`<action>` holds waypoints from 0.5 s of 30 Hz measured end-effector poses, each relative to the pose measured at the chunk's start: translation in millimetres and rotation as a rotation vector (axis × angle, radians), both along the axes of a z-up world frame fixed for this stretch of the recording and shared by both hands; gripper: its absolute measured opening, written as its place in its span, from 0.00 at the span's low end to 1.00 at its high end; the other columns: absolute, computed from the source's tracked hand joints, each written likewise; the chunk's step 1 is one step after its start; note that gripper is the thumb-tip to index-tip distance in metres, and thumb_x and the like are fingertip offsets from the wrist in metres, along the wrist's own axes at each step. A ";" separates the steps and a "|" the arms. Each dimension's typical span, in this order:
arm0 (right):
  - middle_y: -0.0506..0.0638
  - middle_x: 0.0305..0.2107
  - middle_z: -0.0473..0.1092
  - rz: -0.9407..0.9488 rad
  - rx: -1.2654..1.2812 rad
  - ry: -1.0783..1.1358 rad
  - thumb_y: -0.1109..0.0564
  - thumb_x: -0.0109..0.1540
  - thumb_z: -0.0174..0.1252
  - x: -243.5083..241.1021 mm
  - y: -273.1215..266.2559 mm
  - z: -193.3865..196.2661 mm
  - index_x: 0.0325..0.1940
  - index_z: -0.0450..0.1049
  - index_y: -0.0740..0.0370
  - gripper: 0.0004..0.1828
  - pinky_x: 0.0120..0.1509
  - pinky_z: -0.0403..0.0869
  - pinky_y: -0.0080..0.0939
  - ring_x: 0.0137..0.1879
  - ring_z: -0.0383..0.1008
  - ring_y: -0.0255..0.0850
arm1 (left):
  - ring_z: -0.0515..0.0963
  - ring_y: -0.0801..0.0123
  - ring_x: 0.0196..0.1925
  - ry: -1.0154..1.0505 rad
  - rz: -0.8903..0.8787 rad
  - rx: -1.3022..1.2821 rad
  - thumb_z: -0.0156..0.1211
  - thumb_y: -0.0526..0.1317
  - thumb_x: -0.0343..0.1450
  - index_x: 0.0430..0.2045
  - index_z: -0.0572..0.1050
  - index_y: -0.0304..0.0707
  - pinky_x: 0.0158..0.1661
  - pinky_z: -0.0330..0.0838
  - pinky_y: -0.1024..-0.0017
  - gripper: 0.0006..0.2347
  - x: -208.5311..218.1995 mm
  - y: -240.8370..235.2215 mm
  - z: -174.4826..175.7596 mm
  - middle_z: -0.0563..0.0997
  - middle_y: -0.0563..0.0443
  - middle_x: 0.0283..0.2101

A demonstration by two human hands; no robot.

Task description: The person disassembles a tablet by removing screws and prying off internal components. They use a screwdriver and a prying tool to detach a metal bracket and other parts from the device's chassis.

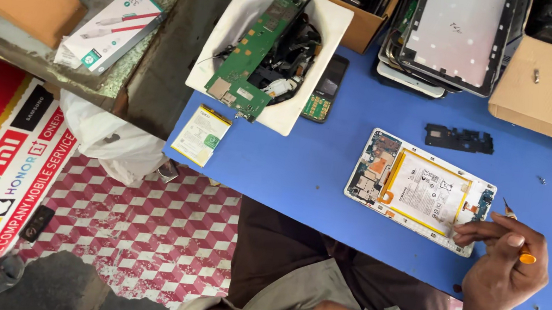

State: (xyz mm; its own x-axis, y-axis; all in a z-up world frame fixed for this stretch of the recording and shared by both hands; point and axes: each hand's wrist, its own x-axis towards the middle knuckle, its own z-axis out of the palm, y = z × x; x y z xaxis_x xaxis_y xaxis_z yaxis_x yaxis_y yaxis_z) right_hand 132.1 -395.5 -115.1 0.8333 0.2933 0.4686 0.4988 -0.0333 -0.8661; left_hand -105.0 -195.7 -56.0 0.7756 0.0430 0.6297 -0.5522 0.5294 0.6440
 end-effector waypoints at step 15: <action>0.64 0.29 0.74 -0.075 -0.101 0.035 0.47 0.83 0.43 -4.9 5.1 13.4 0.54 0.65 0.75 0.24 0.36 0.71 0.38 0.31 0.77 0.45 | 0.82 0.58 0.45 0.428 0.424 -0.678 0.60 0.35 0.77 0.43 0.79 0.28 0.50 0.75 0.64 0.07 65.9 42.0 25.4 0.83 0.41 0.45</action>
